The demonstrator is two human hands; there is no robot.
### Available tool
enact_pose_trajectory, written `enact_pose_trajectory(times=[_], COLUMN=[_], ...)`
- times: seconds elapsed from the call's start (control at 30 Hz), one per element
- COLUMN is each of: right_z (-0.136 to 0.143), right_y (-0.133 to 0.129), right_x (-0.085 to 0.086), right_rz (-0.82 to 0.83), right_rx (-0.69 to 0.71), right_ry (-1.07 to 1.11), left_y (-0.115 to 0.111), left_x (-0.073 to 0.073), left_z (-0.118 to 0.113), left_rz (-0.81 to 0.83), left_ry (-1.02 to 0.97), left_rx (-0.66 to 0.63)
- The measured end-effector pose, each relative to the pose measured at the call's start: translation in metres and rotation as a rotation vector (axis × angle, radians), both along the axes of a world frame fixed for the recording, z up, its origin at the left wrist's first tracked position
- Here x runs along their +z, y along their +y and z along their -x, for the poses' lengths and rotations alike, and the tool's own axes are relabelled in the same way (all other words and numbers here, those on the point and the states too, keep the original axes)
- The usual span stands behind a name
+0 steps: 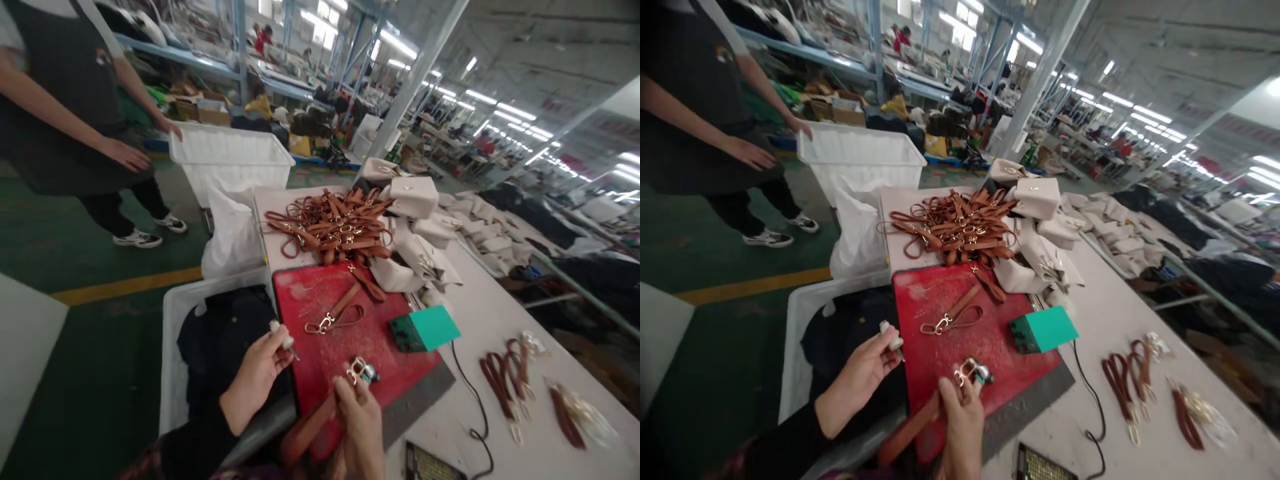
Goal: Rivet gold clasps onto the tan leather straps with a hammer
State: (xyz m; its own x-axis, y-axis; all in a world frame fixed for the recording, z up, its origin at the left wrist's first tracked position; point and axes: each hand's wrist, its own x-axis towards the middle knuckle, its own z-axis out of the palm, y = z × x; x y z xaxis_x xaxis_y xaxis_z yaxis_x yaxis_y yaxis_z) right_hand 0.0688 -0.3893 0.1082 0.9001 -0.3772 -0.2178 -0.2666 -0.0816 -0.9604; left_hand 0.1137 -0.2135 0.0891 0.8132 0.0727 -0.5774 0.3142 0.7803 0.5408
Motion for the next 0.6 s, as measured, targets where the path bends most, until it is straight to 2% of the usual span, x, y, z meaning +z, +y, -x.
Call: enact_pose_trajectory(times=[0.07, 0.1, 0.17, 0.23, 0.33, 0.4, 0.47, 0.53, 0.6], right_z=[-0.010, -0.012, -0.011, -0.003, 0.013, 0.022, 0.027, 0.030, 0.032], right_y=[-0.014, -0.019, -0.024, -0.020, -0.001, 0.014, 0.025, 0.028, 0.022], right_x=[-0.006, -0.007, -0.007, -0.003, 0.007, 0.012, 0.012, 0.007, -0.004], right_rz=[-0.219, -0.213, -0.098, 0.020, -0.042, -0.100, -0.063, -0.010, -0.039], right_rx=[-0.062, -0.082, -0.101, -0.027, 0.188, 0.297, 0.364, 0.354, 0.278], right_ry=[0.055, 0.064, 0.036, 0.040, 0.062, 0.019, -0.038, -0.045, 0.020], left_y=[0.004, 0.005, 0.002, -0.004, -0.017, -0.026, -0.035, -0.041, -0.045], left_x=[0.004, 0.007, 0.013, 0.018, 0.021, 0.018, 0.012, 0.004, -0.001], left_z=[0.000, 0.002, 0.005, 0.009, 0.018, 0.025, 0.031, 0.033, 0.032], left_rz=[0.014, 0.015, 0.012, -0.014, -0.141, -0.270, -0.367, -0.403, -0.403], left_ry=[-0.009, -0.004, 0.002, -0.013, -0.120, -0.193, -0.225, -0.238, -0.239], left_rx=[-0.035, -0.040, -0.048, -0.084, -0.222, -0.344, -0.457, -0.577, -0.652])
